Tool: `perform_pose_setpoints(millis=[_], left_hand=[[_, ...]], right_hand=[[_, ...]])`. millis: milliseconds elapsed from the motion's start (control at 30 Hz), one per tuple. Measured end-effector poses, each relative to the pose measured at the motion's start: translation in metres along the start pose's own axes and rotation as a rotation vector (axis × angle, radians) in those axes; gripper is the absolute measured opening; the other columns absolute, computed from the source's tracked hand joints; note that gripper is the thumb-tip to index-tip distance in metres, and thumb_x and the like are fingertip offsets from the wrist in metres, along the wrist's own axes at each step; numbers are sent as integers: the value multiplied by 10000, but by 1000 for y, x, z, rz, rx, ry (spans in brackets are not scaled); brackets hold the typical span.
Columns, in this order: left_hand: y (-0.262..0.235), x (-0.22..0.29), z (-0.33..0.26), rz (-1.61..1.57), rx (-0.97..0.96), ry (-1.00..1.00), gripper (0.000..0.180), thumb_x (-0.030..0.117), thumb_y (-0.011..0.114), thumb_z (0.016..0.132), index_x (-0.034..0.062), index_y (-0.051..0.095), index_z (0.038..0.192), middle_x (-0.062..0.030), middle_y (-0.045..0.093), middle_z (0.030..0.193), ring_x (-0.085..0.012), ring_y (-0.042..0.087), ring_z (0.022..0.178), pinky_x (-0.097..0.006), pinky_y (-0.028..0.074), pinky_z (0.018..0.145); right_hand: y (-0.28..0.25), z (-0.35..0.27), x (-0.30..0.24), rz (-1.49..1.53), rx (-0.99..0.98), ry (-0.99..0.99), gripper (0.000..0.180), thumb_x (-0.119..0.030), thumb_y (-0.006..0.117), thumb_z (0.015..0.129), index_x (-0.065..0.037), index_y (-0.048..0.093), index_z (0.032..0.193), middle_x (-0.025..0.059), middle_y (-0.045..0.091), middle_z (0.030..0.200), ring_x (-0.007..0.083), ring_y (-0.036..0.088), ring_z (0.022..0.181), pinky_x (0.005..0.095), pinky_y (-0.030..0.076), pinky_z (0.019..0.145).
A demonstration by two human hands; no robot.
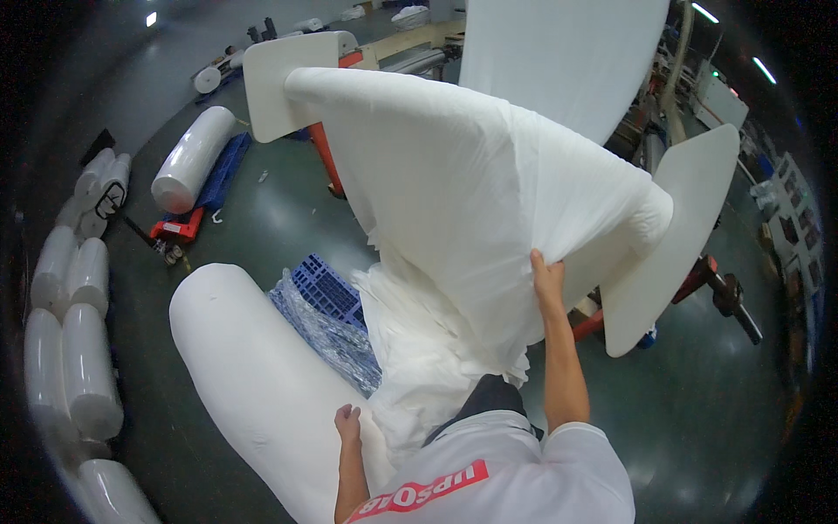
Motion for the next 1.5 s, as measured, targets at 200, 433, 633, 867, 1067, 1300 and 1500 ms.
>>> perform_pose_setpoints(millis=[200, 433, 633, 867, 1067, 1300, 1500], left_hand=[[-17, 3, 8, -139, 7, -94, 318, 116, 677, 774, -9, 594, 1055, -98, 616, 972, -167, 574, 848, -286, 475, 730], [-23, 31, 28, -183, 76, -232, 249, 141, 662, 796, 25, 604, 1009, -51, 612, 897, -140, 573, 778, -269, 477, 640], [24, 173, 108, -207, 107, -7, 230, 119, 668, 804, 13, 606, 999, -30, 613, 856, -107, 558, 768, -243, 462, 652], [205, 408, 269, -158, -220, 353, 618, 170, 756, 758, -12, 458, 1269, -144, 498, 1256, -228, 466, 1181, -339, 385, 983], [340, 539, 458, -371, -363, 280, 813, 579, 493, 876, 17, 269, 1420, -134, 295, 1475, -223, 264, 1370, -374, 212, 1110], [491, 566, 560, -642, -350, 130, 901, 671, 381, 846, 35, 192, 1455, -106, 232, 1507, -213, 225, 1380, -356, 207, 1111], [566, 461, 431, -450, -732, 127, 836, 542, 504, 839, 27, 232, 1439, -111, 293, 1471, -217, 279, 1349, -352, 243, 1095]], right_hand=[[14, 23, 33, 349, 33, 171, 684, -208, 773, 754, 15, 426, 1300, 120, 512, 1258, 225, 496, 1120, 324, 380, 960], [64, 123, 64, 351, -84, 159, 685, -266, 802, 733, -28, 465, 1279, 101, 509, 1260, 225, 483, 1158, 356, 401, 975], [163, 169, 11, -126, -209, 125, 611, -303, 787, 734, 18, 563, 1203, 121, 529, 1270, 236, 482, 1174, 336, 360, 1016], [162, 203, 113, -29, -240, 409, 574, -316, 713, 787, 21, 559, 1225, 135, 499, 1325, 238, 476, 1199, 335, 365, 1015], [172, 192, 108, -269, -484, 395, 668, -341, 737, 757, 4, 507, 1280, 129, 471, 1327, 264, 409, 1227, 345, 296, 1050], [159, 193, 158, -518, -579, 576, 632, -403, 654, 822, -37, 488, 1309, 119, 464, 1353, 251, 409, 1239, 351, 294, 1050], [157, 201, 162, -513, -543, 655, 616, -376, 641, 836, -15, 482, 1309, 113, 468, 1343, 247, 415, 1226, 332, 293, 1045]])
Point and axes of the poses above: each hand's wrist, its own z-axis towards the middle knuckle, its own y-axis out of the palm, x = y × z, the point moved 7 cm from there along z, towards the middle knuckle
